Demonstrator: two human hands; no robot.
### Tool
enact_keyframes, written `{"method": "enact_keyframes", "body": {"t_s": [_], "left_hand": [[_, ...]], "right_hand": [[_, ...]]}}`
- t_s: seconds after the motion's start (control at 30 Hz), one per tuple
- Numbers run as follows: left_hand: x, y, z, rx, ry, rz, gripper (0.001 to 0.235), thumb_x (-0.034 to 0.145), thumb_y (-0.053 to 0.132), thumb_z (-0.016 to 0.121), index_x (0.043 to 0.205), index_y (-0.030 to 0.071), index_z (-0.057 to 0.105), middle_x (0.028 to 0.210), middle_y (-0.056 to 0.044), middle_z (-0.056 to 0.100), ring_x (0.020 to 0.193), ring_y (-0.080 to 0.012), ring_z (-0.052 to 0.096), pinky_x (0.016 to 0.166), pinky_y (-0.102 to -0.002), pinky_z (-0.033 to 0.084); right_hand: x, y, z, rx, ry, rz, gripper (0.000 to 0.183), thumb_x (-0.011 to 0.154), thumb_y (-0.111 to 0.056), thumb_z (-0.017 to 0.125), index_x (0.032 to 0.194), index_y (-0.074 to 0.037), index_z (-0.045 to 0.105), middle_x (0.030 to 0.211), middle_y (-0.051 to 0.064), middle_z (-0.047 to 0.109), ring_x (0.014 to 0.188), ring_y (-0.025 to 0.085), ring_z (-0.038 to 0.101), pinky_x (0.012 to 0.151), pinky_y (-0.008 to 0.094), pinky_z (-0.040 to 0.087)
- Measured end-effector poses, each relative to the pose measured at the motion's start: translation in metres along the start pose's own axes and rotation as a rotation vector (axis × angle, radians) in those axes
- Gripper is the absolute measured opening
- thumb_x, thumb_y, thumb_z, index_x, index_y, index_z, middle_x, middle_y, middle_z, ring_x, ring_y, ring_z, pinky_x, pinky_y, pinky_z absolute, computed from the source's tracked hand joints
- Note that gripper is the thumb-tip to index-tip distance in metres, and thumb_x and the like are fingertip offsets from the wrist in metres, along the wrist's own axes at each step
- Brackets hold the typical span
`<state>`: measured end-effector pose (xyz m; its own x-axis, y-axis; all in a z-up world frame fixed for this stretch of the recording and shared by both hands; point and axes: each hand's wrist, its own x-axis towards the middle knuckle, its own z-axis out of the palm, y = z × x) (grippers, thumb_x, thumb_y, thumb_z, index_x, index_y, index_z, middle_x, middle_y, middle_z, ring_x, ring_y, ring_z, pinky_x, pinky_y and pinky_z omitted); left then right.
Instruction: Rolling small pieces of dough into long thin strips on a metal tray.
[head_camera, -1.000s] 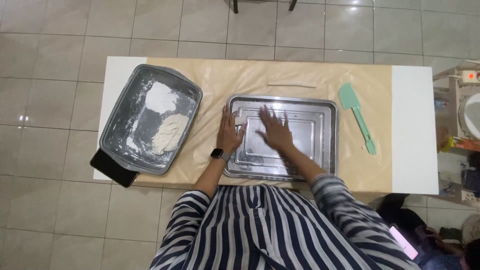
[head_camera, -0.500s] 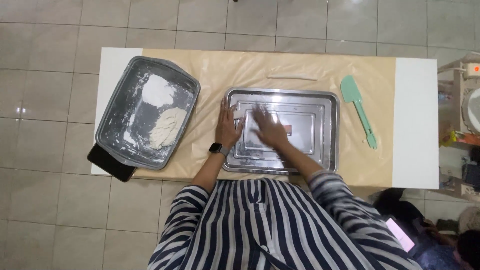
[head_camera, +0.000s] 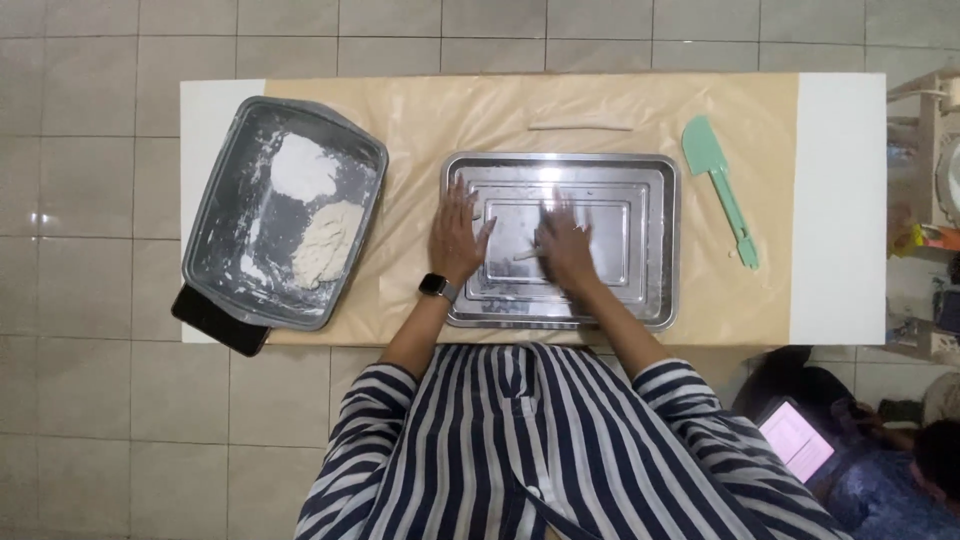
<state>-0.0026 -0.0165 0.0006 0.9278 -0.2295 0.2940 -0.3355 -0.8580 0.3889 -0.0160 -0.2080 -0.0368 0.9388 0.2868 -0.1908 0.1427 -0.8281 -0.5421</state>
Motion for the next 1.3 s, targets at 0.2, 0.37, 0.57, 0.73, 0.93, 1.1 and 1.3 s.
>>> {"method": "enact_keyframes", "body": {"t_s": [0.2, 0.37, 0.57, 0.73, 0.93, 1.1, 1.3], "left_hand": [[0.001, 0.047, 0.021, -0.112, -0.147, 0.007, 0.043, 0.092, 0.034, 0.031, 0.123, 0.004, 0.036, 0.133, -0.019, 0.028, 0.125, -0.0295, 0.027, 0.104, -0.04, 0.022], [-0.011, 0.037, 0.005, -0.206, -0.289, -0.105, 0.043, 0.094, 0.028, 0.026, 0.128, 0.002, 0.028, 0.136, -0.02, 0.022, 0.127, -0.0312, 0.021, 0.105, -0.042, 0.017], [-0.037, 0.03, 0.002, -0.304, -0.391, 0.021, 0.051, 0.092, 0.028, 0.033, 0.136, 0.012, 0.015, 0.141, -0.014, 0.013, 0.13, -0.0288, 0.014, 0.107, -0.04, 0.012], [-0.04, 0.018, -0.001, -0.431, -0.439, 0.047, 0.092, 0.071, 0.051, 0.058, 0.137, 0.011, 0.008, 0.141, -0.015, 0.009, 0.13, -0.033, 0.008, 0.106, -0.044, 0.009], [-0.038, 0.018, -0.001, -0.496, -0.472, 0.03, 0.104, 0.061, 0.04, 0.071, 0.137, 0.01, 0.007, 0.142, -0.015, 0.009, 0.129, -0.0348, 0.008, 0.105, -0.046, 0.01], [-0.039, 0.019, 0.001, -0.507, -0.469, 0.034, 0.106, 0.057, 0.04, 0.073, 0.137, 0.009, 0.01, 0.142, -0.015, 0.009, 0.129, -0.0351, 0.008, 0.105, -0.046, 0.01], [-0.035, 0.024, -0.014, -0.492, -0.51, 0.022, 0.106, 0.058, 0.04, 0.073, 0.137, 0.008, 0.009, 0.14, -0.019, 0.011, 0.128, -0.0378, 0.01, 0.105, -0.047, 0.01]], "right_hand": [[0.016, -0.024, -0.032, -0.133, 0.228, 0.136, 0.057, 0.09, -0.039, 0.028, 0.135, -0.006, 0.019, 0.142, 0.014, 0.014, 0.13, 0.03, 0.006, 0.1, 0.054, -0.002], [-0.037, -0.027, -0.006, -0.298, -0.08, -0.038, 0.069, 0.08, -0.06, 0.016, 0.137, -0.021, 0.008, 0.143, 0.0, 0.009, 0.132, 0.019, 0.006, 0.1, 0.058, -0.002], [0.018, -0.027, -0.038, -0.277, 0.055, 0.046, 0.072, 0.083, -0.061, 0.014, 0.137, -0.013, 0.012, 0.143, 0.009, 0.01, 0.132, 0.025, 0.006, 0.097, 0.061, -0.008], [0.019, -0.04, -0.037, -0.276, 0.067, 0.059, 0.066, 0.086, -0.054, 0.017, 0.137, -0.014, 0.011, 0.144, 0.006, 0.009, 0.132, 0.023, 0.007, 0.098, 0.059, -0.009], [-0.026, -0.03, -0.021, -0.298, -0.112, -0.017, 0.073, 0.078, -0.066, 0.012, 0.137, -0.025, 0.006, 0.143, -0.003, 0.01, 0.131, 0.019, 0.009, 0.098, 0.06, -0.003], [0.027, -0.034, -0.051, -0.335, 0.04, 0.064, 0.066, 0.085, -0.054, 0.021, 0.138, -0.017, 0.007, 0.144, 0.004, 0.006, 0.132, 0.022, 0.002, 0.097, 0.062, -0.002], [-0.018, -0.035, -0.021, -0.298, 0.087, 0.062, 0.066, 0.084, -0.059, 0.009, 0.137, -0.019, 0.01, 0.143, 0.003, 0.01, 0.131, 0.023, 0.008, 0.097, 0.061, -0.006]]}}
